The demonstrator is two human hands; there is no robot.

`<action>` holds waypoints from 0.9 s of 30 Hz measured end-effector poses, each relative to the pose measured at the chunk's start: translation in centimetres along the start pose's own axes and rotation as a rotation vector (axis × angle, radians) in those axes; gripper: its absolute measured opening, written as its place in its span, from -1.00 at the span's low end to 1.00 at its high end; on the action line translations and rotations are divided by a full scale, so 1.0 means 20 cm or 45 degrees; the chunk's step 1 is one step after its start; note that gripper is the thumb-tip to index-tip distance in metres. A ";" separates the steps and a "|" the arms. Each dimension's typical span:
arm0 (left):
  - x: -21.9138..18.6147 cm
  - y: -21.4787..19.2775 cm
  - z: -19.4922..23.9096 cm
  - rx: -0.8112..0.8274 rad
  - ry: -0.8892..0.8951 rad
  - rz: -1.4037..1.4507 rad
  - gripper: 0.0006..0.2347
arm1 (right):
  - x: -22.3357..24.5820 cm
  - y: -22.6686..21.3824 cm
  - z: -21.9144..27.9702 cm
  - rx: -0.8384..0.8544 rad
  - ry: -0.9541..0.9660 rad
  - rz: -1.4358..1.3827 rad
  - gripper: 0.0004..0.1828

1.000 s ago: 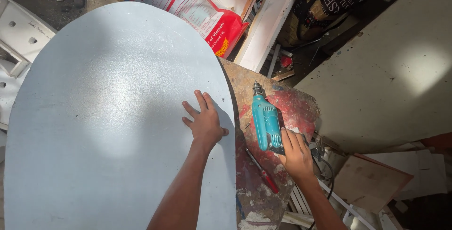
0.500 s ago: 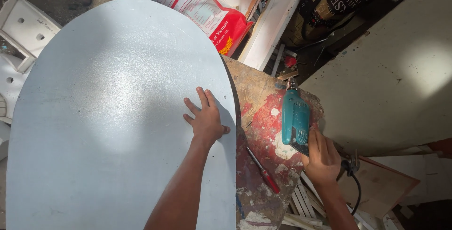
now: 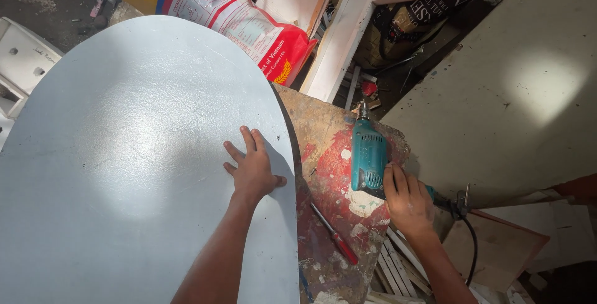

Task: Assembling a white curved panel onto a frame using a power drill and a screwdriver.

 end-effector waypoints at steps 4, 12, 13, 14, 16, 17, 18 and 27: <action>-0.01 -0.02 0.01 0.005 -0.002 0.004 0.13 | 0.06 0.02 -0.10 0.002 0.085 0.070 -0.61; 0.00 -0.01 0.01 0.021 -0.009 0.026 0.14 | 0.13 -0.07 -0.17 0.155 0.437 -0.415 -0.41; 0.00 -0.01 0.00 0.020 -0.023 0.029 0.14 | 0.13 -0.04 -0.14 0.153 0.428 -0.425 -0.41; 0.00 0.00 0.00 0.020 -0.010 0.020 0.14 | 0.14 0.05 -0.09 0.295 0.503 -0.683 -0.26; 0.02 0.01 0.00 0.025 -0.019 0.017 0.14 | 0.18 0.11 -0.04 0.448 0.557 -0.955 -0.10; 0.02 0.02 0.00 0.015 -0.013 0.020 0.14 | 0.18 0.11 -0.03 0.506 0.573 -1.022 -0.06; 0.01 0.02 -0.01 0.005 -0.007 0.022 0.14 | 0.18 0.11 -0.03 0.563 0.589 -1.087 -0.02; 0.02 0.01 0.00 0.002 -0.026 -0.001 0.14 | 0.53 -0.08 -0.41 0.089 0.224 -0.874 -0.72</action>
Point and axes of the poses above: each hand's wrist, its own z-axis away from the middle knuckle, its own y-axis out of the palm, x = y × z, the point moved 8 cm from there along -z, towards the middle knuckle, and after that the axes turned 6 degrees about -y, right-handed, at the moved point
